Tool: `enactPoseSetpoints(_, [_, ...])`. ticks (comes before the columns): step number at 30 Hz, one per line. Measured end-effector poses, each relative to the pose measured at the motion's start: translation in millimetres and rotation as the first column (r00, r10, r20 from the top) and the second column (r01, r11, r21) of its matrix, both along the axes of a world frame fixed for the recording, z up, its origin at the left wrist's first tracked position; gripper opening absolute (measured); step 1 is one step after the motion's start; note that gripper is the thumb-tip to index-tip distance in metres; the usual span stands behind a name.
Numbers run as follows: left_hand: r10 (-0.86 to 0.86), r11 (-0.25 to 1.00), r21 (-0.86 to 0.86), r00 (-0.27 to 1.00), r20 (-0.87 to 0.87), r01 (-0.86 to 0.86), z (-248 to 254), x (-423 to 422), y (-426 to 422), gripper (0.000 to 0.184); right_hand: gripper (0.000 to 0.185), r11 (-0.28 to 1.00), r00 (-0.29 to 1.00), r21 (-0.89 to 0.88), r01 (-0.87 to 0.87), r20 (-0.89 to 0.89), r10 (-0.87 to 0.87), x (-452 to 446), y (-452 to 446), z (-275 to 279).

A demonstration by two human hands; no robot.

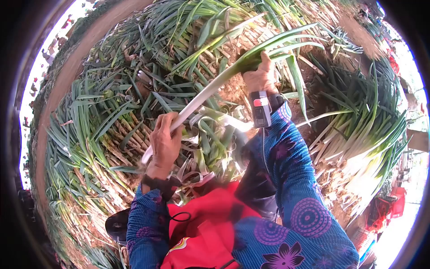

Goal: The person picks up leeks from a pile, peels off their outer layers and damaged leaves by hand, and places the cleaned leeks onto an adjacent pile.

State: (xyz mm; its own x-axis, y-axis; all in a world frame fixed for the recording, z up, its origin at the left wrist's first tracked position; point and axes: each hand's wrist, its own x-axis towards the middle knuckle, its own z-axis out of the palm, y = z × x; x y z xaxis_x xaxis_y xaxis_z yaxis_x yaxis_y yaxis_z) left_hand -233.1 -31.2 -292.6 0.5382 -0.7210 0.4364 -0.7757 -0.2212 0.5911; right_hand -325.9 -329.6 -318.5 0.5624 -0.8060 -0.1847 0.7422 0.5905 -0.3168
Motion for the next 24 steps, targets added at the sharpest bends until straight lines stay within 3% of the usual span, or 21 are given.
enactPoseSetpoints(1, [-0.023,1.0,-0.009,0.995,-0.094,0.023,-1.0,0.9,-1.1,0.035,0.028,0.999,1.0,-0.038,0.018,-0.004,-0.019,-3.5,4.0,8.8])
enactPoseSetpoints(3, [-0.069,0.996,-0.062,0.992,-0.108,0.063,-0.5,1.3,-2.2,0.034,0.032,0.983,0.996,-0.18,-0.041,0.076,0.055,-0.3,-7.9,7.4])
enactPoseSetpoints(6, [-0.123,0.992,-0.071,0.958,-0.258,0.108,18.0,-1.0,1.5,0.029,0.041,0.975,0.993,-0.22,-0.034,0.1,0.057,12.5,2.5,27.9])
enactPoseSetpoints(7, [-0.121,0.993,-0.065,0.877,-0.465,0.103,23.6,-1.8,4.1,0.028,0.044,0.964,0.988,-0.257,-0.062,0.122,0.096,14.2,9.3,33.9])
enactPoseSetpoints(9, [-0.104,0.994,-0.057,0.591,-0.8,0.097,34.4,-3.7,8.8,0.026,0.051,0.937,0.972,-0.322,-0.133,0.144,0.187,16.0,13.9,37.8])
enactPoseSetpoints(11, [-0.086,0.992,-0.038,0.427,-0.9,0.121,40.7,-2.8,13.5,0.022,0.058,0.901,0.945,-0.37,-0.226,0.142,0.295,18.2,16.6,38.6])
enactPoseSetpoints(12, [-0.068,0.994,-0.031,0.376,-0.924,0.102,41.8,-5.1,14.7,0.022,0.056,0.956,0.962,-0.239,-0.168,0.171,0.212,20.8,18.2,38.5])
enactPoseSetpoints(13, [-0.051,0.996,-0.024,0.323,-0.945,0.086,42.3,-6.5,16.0,0.021,0.054,0.954,0.971,-0.26,-0.147,0.144,0.188,22.0,20.6,37.2])
enactPoseSetpoints(14, [-0.074,0.997,-0.058,0.344,-0.936,0.057,24.3,-4.2,15.9,0.023,0.053,0.951,0.98,-0.283,-0.124,0.117,0.163,23.4,21.6,36.4])
enactPoseSetpoints(17, [-0.102,0.988,-0.154,0.846,-0.523,0.024,-1.0,-5.1,11.9,0.026,0.048,0.95,0.993,-0.301,-0.089,0.049,0.108,27.0,29.0,35.5])
enactPoseSetpoints(18, [-0.021,0.997,-0.08,0.892,-0.451,-0.018,-3.8,-4.1,13.6,0.027,0.049,0.955,0.996,-0.286,-0.083,0.012,0.09,29.4,30.9,34.9])
enactPoseSetpoints(21, [-0.001,0.998,0.065,0.949,-0.316,0.023,4.9,-3.5,15.4,0.019,0.046,0.972,0.997,-0.221,-0.078,-0.047,0.069,30.6,43.5,38.0])
enactPoseSetpoints(24, [0.068,0.991,0.129,0.942,-0.328,-0.026,1.7,-4.2,14.1,0.019,0.043,0.989,0.993,-0.149,0.0,-0.117,-0.018,37.8,45.7,36.9])
